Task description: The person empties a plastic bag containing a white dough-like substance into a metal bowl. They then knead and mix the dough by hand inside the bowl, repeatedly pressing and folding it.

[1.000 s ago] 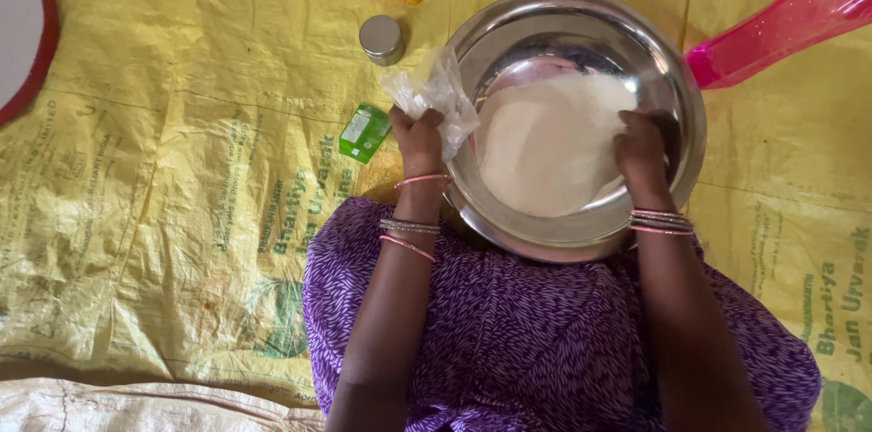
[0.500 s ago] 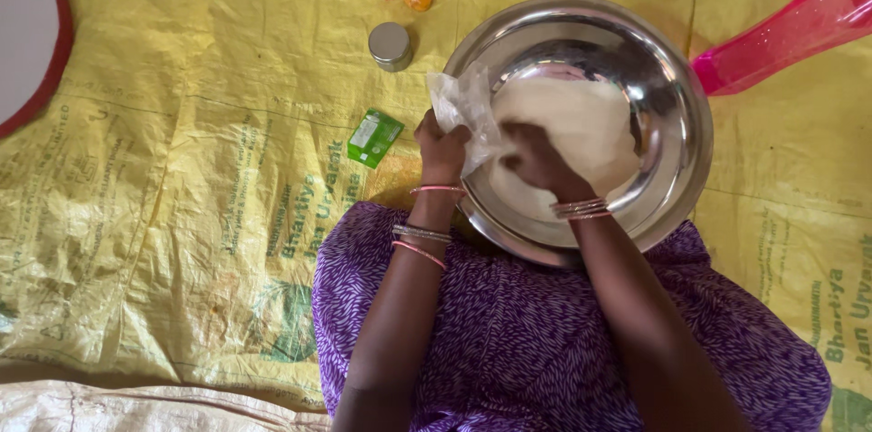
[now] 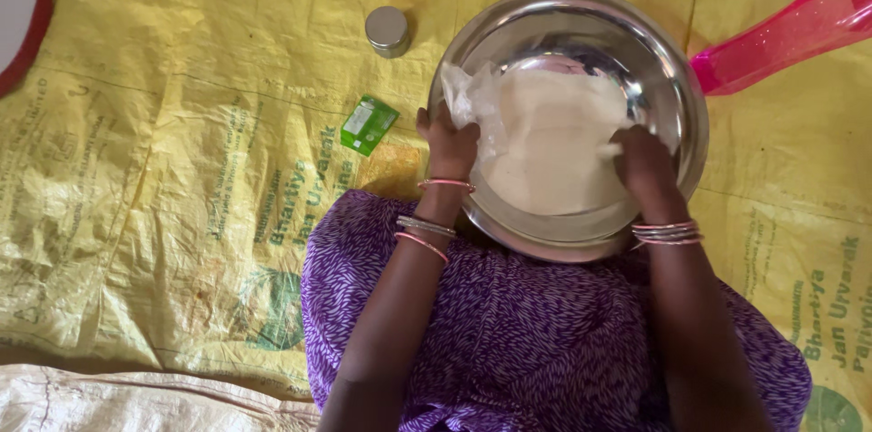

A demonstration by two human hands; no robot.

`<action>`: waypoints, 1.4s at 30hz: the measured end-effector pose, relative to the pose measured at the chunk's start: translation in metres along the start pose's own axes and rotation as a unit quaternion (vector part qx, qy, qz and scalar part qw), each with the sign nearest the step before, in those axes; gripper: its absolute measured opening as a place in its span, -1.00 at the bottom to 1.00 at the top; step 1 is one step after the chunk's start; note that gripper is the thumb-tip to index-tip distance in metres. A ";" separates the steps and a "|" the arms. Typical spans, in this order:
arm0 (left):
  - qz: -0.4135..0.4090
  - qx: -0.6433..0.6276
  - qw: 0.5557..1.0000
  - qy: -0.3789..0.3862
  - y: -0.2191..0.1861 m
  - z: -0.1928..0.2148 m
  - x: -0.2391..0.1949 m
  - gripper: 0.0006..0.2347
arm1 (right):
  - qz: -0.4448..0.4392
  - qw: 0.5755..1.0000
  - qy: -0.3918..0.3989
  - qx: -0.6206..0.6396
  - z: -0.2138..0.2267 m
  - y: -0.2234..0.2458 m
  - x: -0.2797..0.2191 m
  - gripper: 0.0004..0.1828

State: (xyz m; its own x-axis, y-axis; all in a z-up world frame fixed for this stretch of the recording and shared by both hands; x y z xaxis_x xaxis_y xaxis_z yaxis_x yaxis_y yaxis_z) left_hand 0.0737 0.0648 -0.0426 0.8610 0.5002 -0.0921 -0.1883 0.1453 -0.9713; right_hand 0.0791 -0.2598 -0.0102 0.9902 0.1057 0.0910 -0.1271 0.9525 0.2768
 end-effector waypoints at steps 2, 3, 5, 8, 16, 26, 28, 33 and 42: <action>-0.027 0.075 0.996 -0.027 -0.009 -0.001 -0.008 -0.41 | 0.003 0.991 -0.073 0.113 0.037 0.010 0.000 -0.71; -0.043 0.113 0.992 -0.041 -0.015 -0.001 -0.011 -0.38 | 0.003 0.981 -0.094 0.169 0.057 0.020 0.001 -0.73; -0.019 0.145 0.988 -0.040 -0.022 -0.001 -0.015 -0.38 | 0.008 0.949 -0.138 0.284 0.099 0.043 -0.003 -0.75; -0.028 0.174 0.983 -0.045 -0.028 0.000 -0.018 -0.38 | 0.003 0.941 -0.188 0.283 0.155 0.079 -0.018 -0.81; -0.107 0.126 0.983 -0.082 0.010 -0.009 0.001 -0.36 | 0.087 0.922 -0.231 0.298 0.189 0.137 -0.029 -0.75; 0.129 -0.301 0.945 -0.008 -0.021 0.010 0.016 -0.49 | -0.039 0.957 -0.018 0.288 0.066 0.113 -0.015 -0.63; 0.147 -0.367 0.919 -0.002 -0.030 0.015 0.014 -0.49 | -0.191 0.959 0.080 0.191 0.028 0.105 -0.022 -0.62; 0.144 -0.362 0.921 -0.007 -0.034 0.016 0.013 -0.51 | 0.176 0.969 -0.017 0.171 -0.012 0.129 -0.021 -0.75; 0.128 -0.382 0.915 -0.006 -0.014 0.008 0.020 -0.50 | 0.093 0.981 0.014 0.168 -0.047 0.132 -0.017 -0.94</action>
State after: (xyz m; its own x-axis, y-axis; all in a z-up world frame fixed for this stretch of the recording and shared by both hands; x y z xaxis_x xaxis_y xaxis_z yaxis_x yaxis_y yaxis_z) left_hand 0.0898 0.0793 -0.0295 0.8286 0.4440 -0.3409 0.0056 -0.6155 -0.7881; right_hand 0.0486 -0.1222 -0.0203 0.9489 0.2803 0.1449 -0.3124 0.7687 0.5582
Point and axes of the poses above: each hand's wrist, its own x-axis towards the middle knuckle, its own z-axis out of the back of the hand, y = z × x, the point moved 4 cm from there along x, towards the middle knuckle, and after that the axes turned 8 degrees about -y, right-handed, at the moved point
